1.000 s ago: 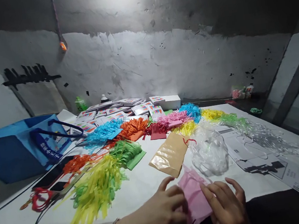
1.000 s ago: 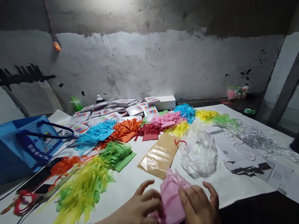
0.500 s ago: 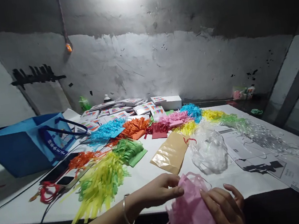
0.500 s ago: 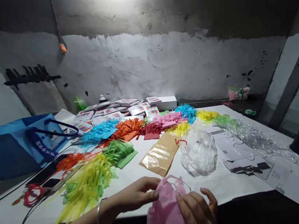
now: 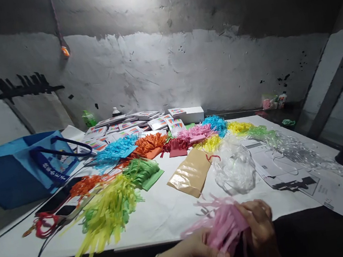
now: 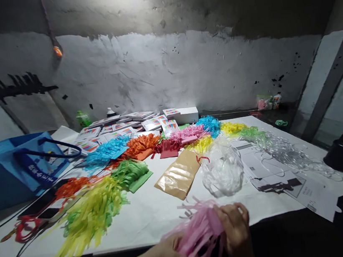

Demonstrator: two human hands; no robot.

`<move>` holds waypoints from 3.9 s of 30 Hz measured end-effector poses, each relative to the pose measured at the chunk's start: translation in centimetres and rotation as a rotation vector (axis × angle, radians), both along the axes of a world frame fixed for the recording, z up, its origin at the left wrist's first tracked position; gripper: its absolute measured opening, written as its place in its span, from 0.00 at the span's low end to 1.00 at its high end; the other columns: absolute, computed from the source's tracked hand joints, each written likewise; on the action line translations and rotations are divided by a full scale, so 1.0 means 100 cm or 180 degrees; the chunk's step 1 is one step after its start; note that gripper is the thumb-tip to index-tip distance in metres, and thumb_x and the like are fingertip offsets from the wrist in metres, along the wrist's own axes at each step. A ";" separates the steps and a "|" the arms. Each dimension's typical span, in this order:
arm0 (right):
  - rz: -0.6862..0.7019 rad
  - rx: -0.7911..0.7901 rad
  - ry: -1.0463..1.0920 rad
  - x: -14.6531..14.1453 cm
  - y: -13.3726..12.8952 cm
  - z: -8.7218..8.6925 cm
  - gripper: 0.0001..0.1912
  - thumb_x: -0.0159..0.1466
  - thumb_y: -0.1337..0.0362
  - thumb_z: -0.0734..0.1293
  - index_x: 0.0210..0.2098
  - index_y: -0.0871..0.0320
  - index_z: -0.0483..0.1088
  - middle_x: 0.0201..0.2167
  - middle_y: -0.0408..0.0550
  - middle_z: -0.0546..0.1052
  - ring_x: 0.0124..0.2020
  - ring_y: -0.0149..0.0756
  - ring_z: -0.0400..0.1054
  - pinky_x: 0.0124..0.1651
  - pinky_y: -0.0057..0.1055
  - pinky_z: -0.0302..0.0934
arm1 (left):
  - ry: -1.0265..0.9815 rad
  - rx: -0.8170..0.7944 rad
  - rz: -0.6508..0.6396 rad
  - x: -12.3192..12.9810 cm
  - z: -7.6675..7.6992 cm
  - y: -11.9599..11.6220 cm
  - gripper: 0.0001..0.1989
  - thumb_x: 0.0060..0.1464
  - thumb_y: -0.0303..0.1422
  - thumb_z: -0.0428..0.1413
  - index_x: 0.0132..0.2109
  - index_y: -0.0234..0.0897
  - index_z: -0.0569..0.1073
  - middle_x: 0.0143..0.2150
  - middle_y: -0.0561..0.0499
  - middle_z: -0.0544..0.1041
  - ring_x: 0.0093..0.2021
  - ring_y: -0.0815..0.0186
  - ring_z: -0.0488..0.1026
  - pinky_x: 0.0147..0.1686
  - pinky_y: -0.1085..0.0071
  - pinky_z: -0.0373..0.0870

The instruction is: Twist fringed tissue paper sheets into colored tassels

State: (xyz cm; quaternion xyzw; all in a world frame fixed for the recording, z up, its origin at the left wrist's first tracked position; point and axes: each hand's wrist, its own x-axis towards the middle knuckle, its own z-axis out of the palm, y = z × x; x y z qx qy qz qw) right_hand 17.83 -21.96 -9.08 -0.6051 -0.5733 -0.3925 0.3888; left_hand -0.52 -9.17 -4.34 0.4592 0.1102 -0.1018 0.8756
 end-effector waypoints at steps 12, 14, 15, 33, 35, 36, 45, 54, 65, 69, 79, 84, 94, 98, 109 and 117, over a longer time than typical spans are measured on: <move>0.0003 -0.0584 -0.0887 -0.008 0.000 -0.002 0.21 0.66 0.81 0.56 0.50 0.65 0.75 0.49 0.56 0.80 0.57 0.46 0.71 0.63 0.48 0.61 | 0.0108 0.2454 0.0408 -0.034 0.041 0.125 0.22 0.52 0.39 0.63 0.52 0.34 0.71 0.30 0.56 0.71 0.24 0.74 0.62 0.23 0.79 0.56; 0.0280 -0.0615 -0.0669 -0.033 0.032 -0.028 0.22 0.65 0.83 0.54 0.48 0.67 0.75 0.48 0.55 0.81 0.56 0.44 0.72 0.62 0.47 0.64 | 0.0364 0.3148 0.0459 -0.059 0.035 0.152 0.23 0.54 0.42 0.61 0.53 0.34 0.71 0.32 0.54 0.73 0.28 0.70 0.66 0.26 0.76 0.60; 0.0392 -0.0664 -0.0570 -0.044 0.046 -0.038 0.23 0.65 0.82 0.54 0.48 0.66 0.75 0.48 0.55 0.81 0.55 0.43 0.73 0.61 0.46 0.66 | 0.0489 0.3491 0.0481 -0.072 0.031 0.164 0.23 0.54 0.43 0.60 0.53 0.34 0.72 0.35 0.52 0.75 0.31 0.67 0.69 0.30 0.75 0.64; 0.0916 -0.1599 -0.0553 -0.053 0.063 -0.041 0.17 0.72 0.62 0.61 0.53 0.65 0.73 0.51 0.52 0.79 0.51 0.48 0.75 0.48 0.50 0.74 | -0.1072 0.5758 0.0646 -0.075 -0.066 0.092 0.07 0.64 0.24 0.50 0.43 0.38 0.72 0.44 0.47 0.78 0.44 0.62 0.71 0.46 0.65 0.65; 0.0920 -0.1484 -0.0453 -0.054 0.059 -0.038 0.14 0.71 0.64 0.62 0.51 0.65 0.73 0.49 0.53 0.80 0.51 0.47 0.75 0.51 0.49 0.71 | -0.1150 0.5579 0.0732 -0.078 -0.068 0.095 0.07 0.64 0.25 0.50 0.43 0.38 0.73 0.44 0.46 0.79 0.45 0.62 0.71 0.47 0.65 0.65; 0.0926 -0.1418 -0.0367 -0.055 0.059 -0.036 0.13 0.70 0.65 0.63 0.50 0.64 0.74 0.48 0.52 0.81 0.50 0.46 0.75 0.53 0.48 0.69 | -0.1156 0.5508 0.0746 -0.079 -0.067 0.096 0.08 0.64 0.25 0.50 0.43 0.38 0.73 0.45 0.46 0.79 0.45 0.61 0.71 0.47 0.65 0.65; 0.1072 -0.1274 0.0399 -0.080 0.077 -0.032 0.13 0.69 0.74 0.60 0.46 0.58 0.74 0.40 0.44 0.81 0.48 0.37 0.75 0.64 0.40 0.57 | -0.1176 0.5003 0.1029 -0.078 -0.065 0.096 0.11 0.66 0.24 0.47 0.44 0.38 0.74 0.44 0.46 0.82 0.46 0.61 0.74 0.48 0.64 0.67; 0.0531 -0.1623 0.1175 -0.086 0.093 -0.034 0.19 0.75 0.65 0.53 0.29 0.54 0.66 0.25 0.41 0.71 0.29 0.36 0.65 0.43 0.36 0.55 | 0.0380 0.5460 0.0755 -0.069 -0.047 0.102 0.09 0.62 0.28 0.51 0.39 0.38 0.76 0.40 0.47 0.81 0.41 0.58 0.75 0.42 0.64 0.64; -0.0476 -0.1910 0.0959 -0.071 0.125 -0.039 0.20 0.73 0.64 0.54 0.25 0.52 0.63 0.19 0.44 0.71 0.24 0.41 0.65 0.36 0.39 0.50 | 0.1402 0.5523 0.0010 -0.031 -0.022 0.145 0.15 0.60 0.34 0.51 0.31 0.34 0.79 0.33 0.40 0.82 0.32 0.55 0.78 0.29 0.68 0.62; -0.0597 -0.1585 0.0745 -0.078 0.123 -0.027 0.12 0.71 0.66 0.56 0.38 0.57 0.71 0.34 0.54 0.77 0.38 0.48 0.70 0.48 0.47 0.53 | 0.1518 0.5586 -0.0097 -0.022 -0.026 0.148 0.15 0.58 0.33 0.51 0.32 0.34 0.81 0.34 0.38 0.83 0.33 0.52 0.79 0.30 0.66 0.65; 0.0686 -0.1451 0.0387 -0.084 0.116 -0.044 0.20 0.73 0.73 0.50 0.38 0.60 0.73 0.33 0.49 0.76 0.36 0.38 0.67 0.54 0.39 0.55 | 0.1662 0.5937 0.0219 -0.035 -0.013 0.153 0.11 0.60 0.25 0.50 0.43 0.33 0.77 0.41 0.39 0.81 0.42 0.52 0.77 0.40 0.61 0.68; 0.0697 -0.1217 0.0732 -0.085 0.115 -0.037 0.11 0.69 0.75 0.58 0.38 0.59 0.71 0.32 0.48 0.75 0.36 0.38 0.66 0.48 0.37 0.56 | -0.0207 0.6544 0.0650 -0.047 -0.019 0.131 0.14 0.61 0.32 0.57 0.54 0.41 0.70 0.56 0.45 0.73 0.57 0.53 0.66 0.59 0.52 0.54; 0.0873 -0.1331 0.0550 -0.081 0.107 -0.043 0.22 0.75 0.66 0.49 0.40 0.57 0.73 0.35 0.47 0.78 0.41 0.39 0.69 0.57 0.41 0.52 | -0.1176 0.6823 0.0450 -0.061 -0.064 0.116 0.03 0.65 0.29 0.56 0.40 0.39 0.72 0.36 0.54 0.76 0.42 0.62 0.67 0.56 0.56 0.49; 0.0771 -0.1384 0.0826 -0.077 0.098 -0.051 0.18 0.75 0.63 0.52 0.41 0.55 0.73 0.41 0.47 0.79 0.47 0.41 0.68 0.61 0.45 0.48 | -0.0719 0.6455 0.0511 -0.072 -0.066 0.115 0.01 0.64 0.32 0.58 0.42 0.42 0.74 0.41 0.54 0.78 0.45 0.61 0.68 0.51 0.58 0.50; -0.0228 -0.2049 0.1299 -0.074 0.115 -0.040 0.10 0.68 0.64 0.63 0.29 0.54 0.68 0.28 0.45 0.72 0.35 0.45 0.65 0.47 0.47 0.53 | 0.1179 0.5594 0.0554 -0.054 -0.036 0.111 0.07 0.61 0.32 0.56 0.36 0.36 0.76 0.44 0.46 0.76 0.46 0.55 0.69 0.45 0.57 0.59; 0.0635 -0.1405 0.0741 -0.083 0.114 -0.035 0.09 0.71 0.66 0.60 0.39 0.54 0.72 0.35 0.46 0.76 0.41 0.41 0.67 0.56 0.45 0.50 | 0.1133 0.5757 0.0536 -0.052 -0.044 0.114 0.06 0.60 0.32 0.56 0.36 0.36 0.75 0.43 0.47 0.76 0.44 0.56 0.70 0.44 0.57 0.61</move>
